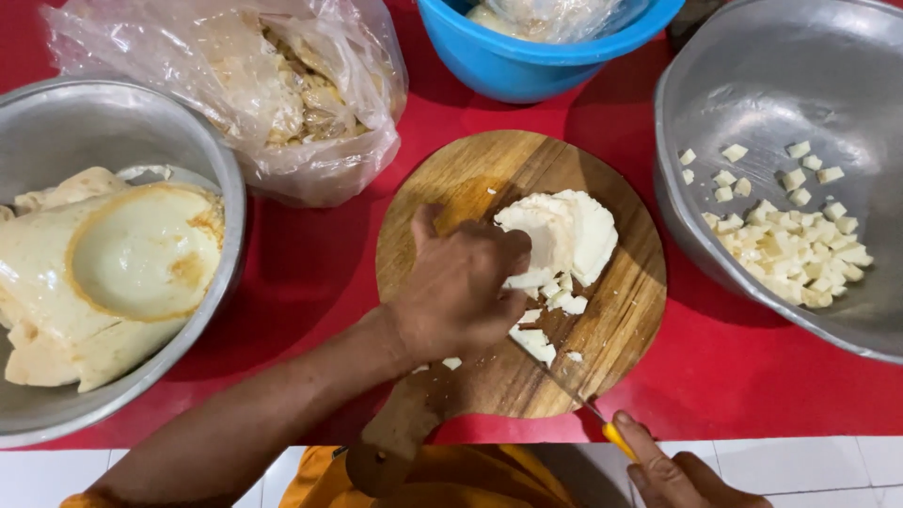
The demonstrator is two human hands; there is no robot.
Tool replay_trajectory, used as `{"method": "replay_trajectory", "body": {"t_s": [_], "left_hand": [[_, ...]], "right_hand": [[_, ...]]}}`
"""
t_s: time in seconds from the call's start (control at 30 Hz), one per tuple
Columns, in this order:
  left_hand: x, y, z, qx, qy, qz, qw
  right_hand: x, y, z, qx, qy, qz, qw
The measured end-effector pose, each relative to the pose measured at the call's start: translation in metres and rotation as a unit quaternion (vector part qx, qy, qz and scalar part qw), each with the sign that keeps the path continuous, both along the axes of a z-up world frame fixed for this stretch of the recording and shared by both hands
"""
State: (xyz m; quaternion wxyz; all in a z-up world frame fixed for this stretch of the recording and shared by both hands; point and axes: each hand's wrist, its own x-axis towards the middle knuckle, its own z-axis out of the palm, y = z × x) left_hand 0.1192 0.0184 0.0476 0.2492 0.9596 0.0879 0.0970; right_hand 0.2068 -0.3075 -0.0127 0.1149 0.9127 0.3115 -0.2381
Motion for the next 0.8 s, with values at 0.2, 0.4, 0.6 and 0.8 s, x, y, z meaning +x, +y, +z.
{"method": "replay_trajectory", "body": {"t_s": [0.2, 0.4, 0.6, 0.8], "left_hand": [[-0.029, -0.049, -0.003, 0.148, -0.155, 0.077, 0.974], [-0.048, -0.064, -0.019, 0.186, -0.105, 0.061, 0.975], [-0.055, -0.064, -0.028, 0.156, -0.207, 0.086, 0.962], [-0.057, -0.066, -0.03, 0.159, -0.197, 0.106, 0.962]], "right_hand": [[0.008, 0.028, 0.021, 0.405, -0.255, 0.382, 0.791], [0.025, -0.01, -0.038, 0.351, -0.134, 0.063, 0.925], [0.023, -0.088, -0.12, 0.192, -0.152, 0.095, 0.965], [0.014, -0.087, -0.122, 0.22, -0.043, -0.019, 0.974]]}}
